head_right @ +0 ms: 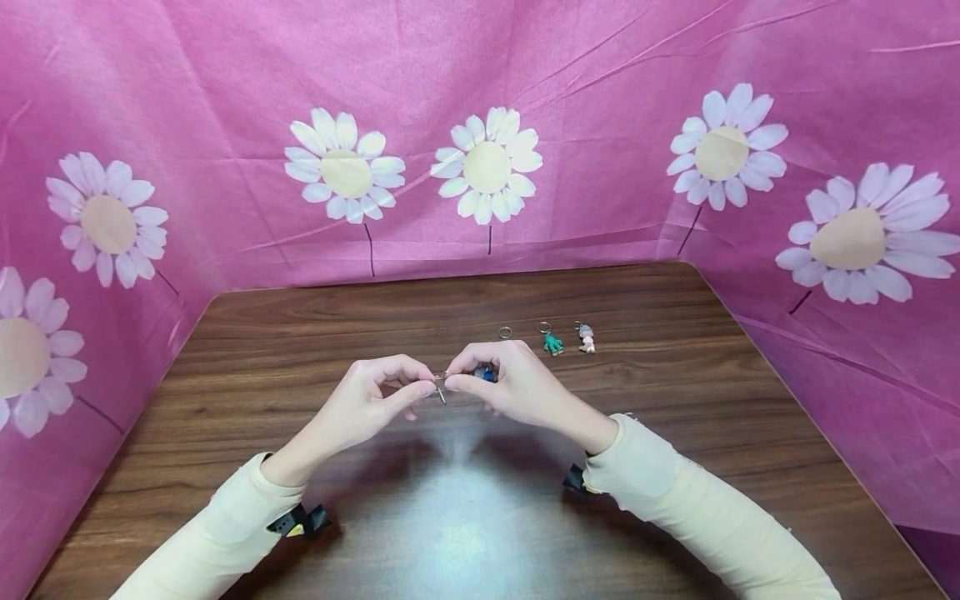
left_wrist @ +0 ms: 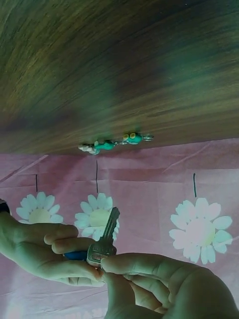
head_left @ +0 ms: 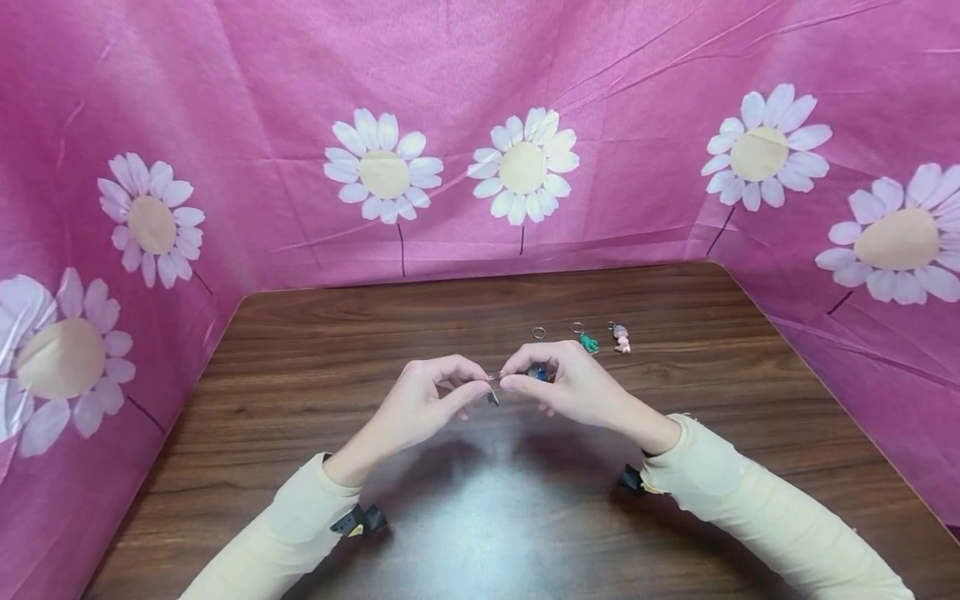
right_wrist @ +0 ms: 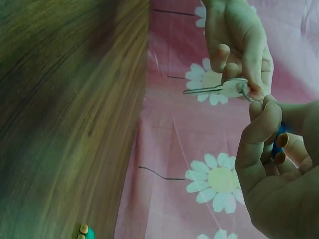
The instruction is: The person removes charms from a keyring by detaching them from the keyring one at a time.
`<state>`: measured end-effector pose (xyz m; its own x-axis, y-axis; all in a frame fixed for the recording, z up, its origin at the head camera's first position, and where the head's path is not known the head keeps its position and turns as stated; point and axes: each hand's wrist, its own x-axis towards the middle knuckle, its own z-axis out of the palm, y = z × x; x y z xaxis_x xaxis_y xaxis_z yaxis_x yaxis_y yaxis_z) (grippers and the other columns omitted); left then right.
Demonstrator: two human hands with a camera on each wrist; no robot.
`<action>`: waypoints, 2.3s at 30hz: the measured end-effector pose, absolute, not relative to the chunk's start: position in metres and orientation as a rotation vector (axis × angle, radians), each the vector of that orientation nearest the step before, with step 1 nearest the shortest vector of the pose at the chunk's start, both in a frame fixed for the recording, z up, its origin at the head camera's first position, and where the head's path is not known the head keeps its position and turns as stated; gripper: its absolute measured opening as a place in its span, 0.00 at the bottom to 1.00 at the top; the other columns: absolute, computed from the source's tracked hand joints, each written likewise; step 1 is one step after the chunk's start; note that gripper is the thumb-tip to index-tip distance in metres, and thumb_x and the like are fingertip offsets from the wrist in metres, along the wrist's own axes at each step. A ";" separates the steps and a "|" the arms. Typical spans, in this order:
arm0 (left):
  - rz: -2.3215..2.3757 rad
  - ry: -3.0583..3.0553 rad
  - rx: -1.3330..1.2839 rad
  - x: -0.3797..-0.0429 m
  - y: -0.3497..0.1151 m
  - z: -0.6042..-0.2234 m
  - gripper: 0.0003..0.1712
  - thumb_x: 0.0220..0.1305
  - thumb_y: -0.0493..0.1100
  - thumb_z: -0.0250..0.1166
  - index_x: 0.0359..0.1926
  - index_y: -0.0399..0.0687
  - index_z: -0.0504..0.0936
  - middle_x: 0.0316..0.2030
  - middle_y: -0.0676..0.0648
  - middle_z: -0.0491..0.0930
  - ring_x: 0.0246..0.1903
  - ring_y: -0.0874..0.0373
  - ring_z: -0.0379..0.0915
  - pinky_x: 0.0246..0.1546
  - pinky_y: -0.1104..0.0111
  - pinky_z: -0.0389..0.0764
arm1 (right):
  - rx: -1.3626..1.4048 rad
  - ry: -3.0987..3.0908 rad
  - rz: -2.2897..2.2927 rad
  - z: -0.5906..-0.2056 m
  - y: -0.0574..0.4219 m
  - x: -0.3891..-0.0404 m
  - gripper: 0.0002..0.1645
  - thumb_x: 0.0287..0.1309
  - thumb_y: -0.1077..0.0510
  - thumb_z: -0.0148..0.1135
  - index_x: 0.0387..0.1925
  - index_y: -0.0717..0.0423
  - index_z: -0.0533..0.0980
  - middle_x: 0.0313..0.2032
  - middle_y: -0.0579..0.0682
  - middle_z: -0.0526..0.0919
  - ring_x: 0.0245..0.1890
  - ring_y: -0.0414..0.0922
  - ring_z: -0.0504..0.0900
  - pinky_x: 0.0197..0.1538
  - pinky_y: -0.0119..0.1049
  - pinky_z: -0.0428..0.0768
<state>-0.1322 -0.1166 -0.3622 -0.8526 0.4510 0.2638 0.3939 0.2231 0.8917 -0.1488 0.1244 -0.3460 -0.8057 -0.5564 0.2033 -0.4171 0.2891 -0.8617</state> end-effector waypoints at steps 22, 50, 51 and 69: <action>1.873 2.171 0.694 -0.135 -0.117 -0.362 0.09 0.69 0.35 0.67 0.45 0.32 0.85 0.37 0.40 0.87 0.34 0.46 0.86 0.39 0.60 0.89 | -0.836 2.315 -1.514 -0.347 0.124 -0.150 0.06 0.66 0.53 0.69 0.39 0.51 0.84 0.29 0.46 0.85 0.15 0.45 0.77 0.18 0.46 0.83; 1.861 2.171 0.759 -0.132 -0.116 -0.369 0.08 0.66 0.34 0.69 0.42 0.32 0.87 0.30 0.40 0.87 0.29 0.44 0.85 0.33 0.58 0.89 | -0.880 2.237 -1.456 -0.361 0.127 -0.154 0.07 0.67 0.53 0.67 0.40 0.52 0.84 0.31 0.51 0.87 0.15 0.46 0.78 0.19 0.48 0.84; 1.864 2.170 0.759 -0.132 -0.116 -0.370 0.08 0.66 0.34 0.69 0.42 0.32 0.87 0.30 0.40 0.87 0.29 0.44 0.85 0.33 0.59 0.89 | -0.883 2.233 -1.455 -0.361 0.127 -0.155 0.07 0.67 0.53 0.67 0.40 0.52 0.84 0.32 0.52 0.87 0.15 0.46 0.78 0.19 0.48 0.84; 1.955 2.073 0.594 -0.133 -0.114 -0.363 0.08 0.66 0.31 0.67 0.43 0.27 0.85 0.28 0.40 0.86 0.25 0.60 0.81 0.28 0.68 0.87 | -0.933 2.256 -1.522 -0.358 0.123 -0.153 0.07 0.66 0.56 0.69 0.38 0.56 0.83 0.29 0.46 0.85 0.14 0.46 0.77 0.18 0.41 0.82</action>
